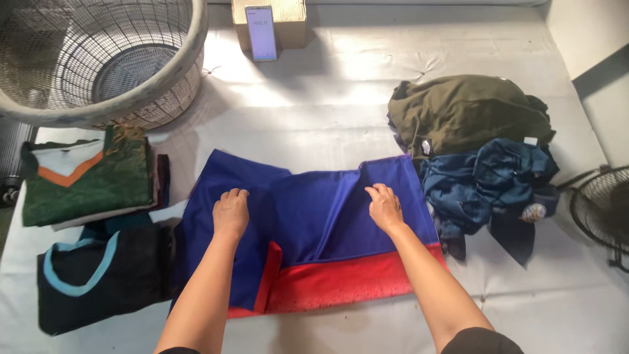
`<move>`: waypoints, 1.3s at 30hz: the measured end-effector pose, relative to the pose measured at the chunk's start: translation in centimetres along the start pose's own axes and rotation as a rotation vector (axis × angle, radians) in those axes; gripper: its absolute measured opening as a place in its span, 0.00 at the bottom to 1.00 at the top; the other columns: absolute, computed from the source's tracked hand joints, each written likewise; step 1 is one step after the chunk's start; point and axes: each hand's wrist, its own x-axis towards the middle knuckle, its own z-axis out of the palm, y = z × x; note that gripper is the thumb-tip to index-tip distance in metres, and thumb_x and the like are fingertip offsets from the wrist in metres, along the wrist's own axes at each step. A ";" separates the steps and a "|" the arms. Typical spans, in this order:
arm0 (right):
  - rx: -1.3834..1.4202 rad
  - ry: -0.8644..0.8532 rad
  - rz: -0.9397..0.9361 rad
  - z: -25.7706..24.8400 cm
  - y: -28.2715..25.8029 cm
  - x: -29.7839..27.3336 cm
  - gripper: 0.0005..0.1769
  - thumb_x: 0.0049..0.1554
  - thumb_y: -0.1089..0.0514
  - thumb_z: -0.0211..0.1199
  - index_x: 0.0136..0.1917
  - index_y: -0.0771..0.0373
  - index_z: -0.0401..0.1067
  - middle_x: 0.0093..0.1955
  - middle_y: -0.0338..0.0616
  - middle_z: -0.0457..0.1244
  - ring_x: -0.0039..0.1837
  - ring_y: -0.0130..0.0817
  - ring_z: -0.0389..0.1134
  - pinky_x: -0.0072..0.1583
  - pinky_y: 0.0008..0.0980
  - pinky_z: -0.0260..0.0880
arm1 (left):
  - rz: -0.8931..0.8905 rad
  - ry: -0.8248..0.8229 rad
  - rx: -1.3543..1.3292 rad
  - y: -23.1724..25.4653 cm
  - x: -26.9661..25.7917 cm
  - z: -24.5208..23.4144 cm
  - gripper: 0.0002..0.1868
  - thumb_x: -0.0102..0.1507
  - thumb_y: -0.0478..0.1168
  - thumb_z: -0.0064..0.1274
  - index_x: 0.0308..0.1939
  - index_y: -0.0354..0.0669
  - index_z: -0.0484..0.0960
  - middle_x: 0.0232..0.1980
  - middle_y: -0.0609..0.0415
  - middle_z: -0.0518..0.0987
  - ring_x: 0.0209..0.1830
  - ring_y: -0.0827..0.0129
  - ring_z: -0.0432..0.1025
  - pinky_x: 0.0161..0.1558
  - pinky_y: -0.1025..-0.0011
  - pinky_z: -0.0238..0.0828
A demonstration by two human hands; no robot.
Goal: The person folds several shirts and a towel on a bed. They smooth each item, fold sleeves and sides, then fold the body into a compact rectangle before stacking them. The person handles a dark blue shirt, a black shirt with light blue trim, a multicolored shirt, and a purple towel.
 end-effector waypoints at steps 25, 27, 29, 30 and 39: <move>-0.405 0.323 -0.384 0.1 1.1 8.5 0.16 0.51 0.61 0.56 0.53 0.53 0.75 0.62 0.49 0.67 0.70 0.49 0.63 0.71 0.56 0.52 | 0.103 -0.068 0.194 0.5 5.3 4.4 0.09 0.62 0.33 0.47 0.44 0.45 0.80 0.43 0.52 0.78 0.50 0.58 0.74 0.55 0.57 0.68; -0.421 0.264 -0.439 -0.5 2.0 8.3 0.09 0.55 0.61 0.57 0.49 0.56 0.75 0.56 0.43 0.68 0.69 0.45 0.64 0.76 0.56 0.49 | 0.150 0.034 0.221 -0.6 4.9 3.6 0.06 0.62 0.33 0.49 0.41 0.45 0.79 0.41 0.52 0.76 0.49 0.58 0.74 0.61 0.59 0.68; -0.420 0.185 -0.495 -1.6 2.8 7.5 0.08 0.57 0.62 0.58 0.48 0.55 0.75 0.47 0.38 0.67 0.65 0.40 0.67 0.80 0.57 0.48 | 0.203 0.111 0.225 -1.3 4.4 2.5 0.05 0.61 0.33 0.49 0.40 0.45 0.78 0.40 0.51 0.75 0.48 0.58 0.74 0.64 0.60 0.68; -0.446 0.205 -0.496 -2.1 3.1 7.1 0.08 0.57 0.61 0.58 0.49 0.54 0.75 0.45 0.37 0.66 0.61 0.39 0.67 0.80 0.57 0.49 | 0.234 0.140 0.214 -1.4 3.9 2.0 0.07 0.60 0.33 0.49 0.41 0.44 0.78 0.39 0.51 0.75 0.48 0.57 0.74 0.64 0.60 0.68; -0.605 0.251 -0.453 -6.6 4.7 -2.9 0.05 0.52 0.58 0.58 0.43 0.53 0.72 0.40 0.39 0.62 0.51 0.38 0.66 0.77 0.52 0.49 | 0.498 0.167 0.117 -1.6 -4.5 -2.4 0.15 0.59 0.35 0.51 0.51 0.43 0.78 0.39 0.50 0.73 0.47 0.56 0.73 0.67 0.60 0.66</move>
